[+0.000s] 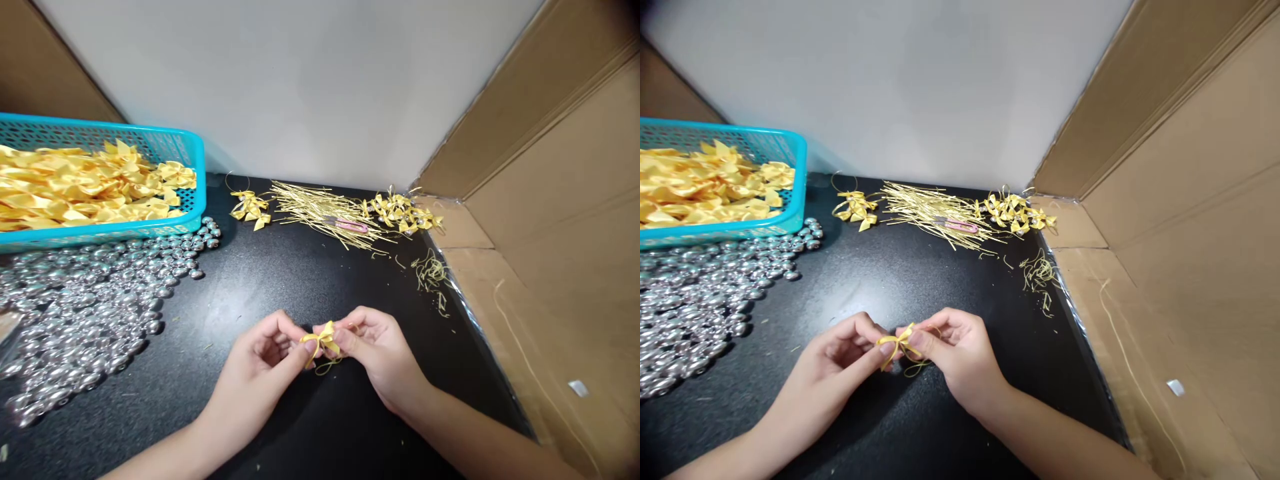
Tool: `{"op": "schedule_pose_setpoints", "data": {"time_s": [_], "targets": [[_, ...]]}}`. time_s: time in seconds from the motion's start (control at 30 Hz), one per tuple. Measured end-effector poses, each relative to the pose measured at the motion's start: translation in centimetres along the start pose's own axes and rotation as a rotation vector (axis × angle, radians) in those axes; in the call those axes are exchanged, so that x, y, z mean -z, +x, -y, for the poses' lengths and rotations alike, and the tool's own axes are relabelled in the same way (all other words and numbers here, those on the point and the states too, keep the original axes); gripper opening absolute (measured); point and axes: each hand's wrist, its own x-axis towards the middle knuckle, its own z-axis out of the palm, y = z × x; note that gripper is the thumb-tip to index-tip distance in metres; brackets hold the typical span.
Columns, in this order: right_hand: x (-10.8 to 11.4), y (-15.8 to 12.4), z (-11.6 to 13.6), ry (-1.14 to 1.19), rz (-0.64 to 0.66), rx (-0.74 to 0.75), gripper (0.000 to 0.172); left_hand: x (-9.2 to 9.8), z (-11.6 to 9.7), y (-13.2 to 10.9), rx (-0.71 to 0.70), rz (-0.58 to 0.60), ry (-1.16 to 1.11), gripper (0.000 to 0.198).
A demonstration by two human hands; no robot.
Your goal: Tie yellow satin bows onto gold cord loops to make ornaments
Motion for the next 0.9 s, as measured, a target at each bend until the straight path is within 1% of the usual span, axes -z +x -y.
{"op": "schedule_pose_setpoints", "data": {"time_s": [0.27, 0.33, 0.5, 0.67, 0.9], "targets": [[-0.16, -0.33, -0.29, -0.07, -0.045, 0.117, 0.017, 0.0, -0.06, -0.08, -0.027, 0.002, 0.007, 0.016], [-0.17, -0.37, -0.25, -0.084, -0.047, 0.123, 0.016, -0.01, -0.1, -0.1, -0.032, -0.002, 0.006, 0.017], [-0.24, -0.47, 0.03, -0.122, -0.058, 0.126, 0.019, -0.06, -0.22, 0.0, -0.025, -0.001, 0.004, 0.016], [-0.34, -0.57, 0.06, -0.098, -0.046, 0.155, 0.015, -0.03, -0.03, 0.06, -0.023, -0.002, 0.01, 0.016], [-0.44, -0.51, 0.14, -0.039, -0.012, 0.145, 0.008, -0.03, 0.06, -0.11, -0.009, -0.013, 0.019, 0.016]]}}
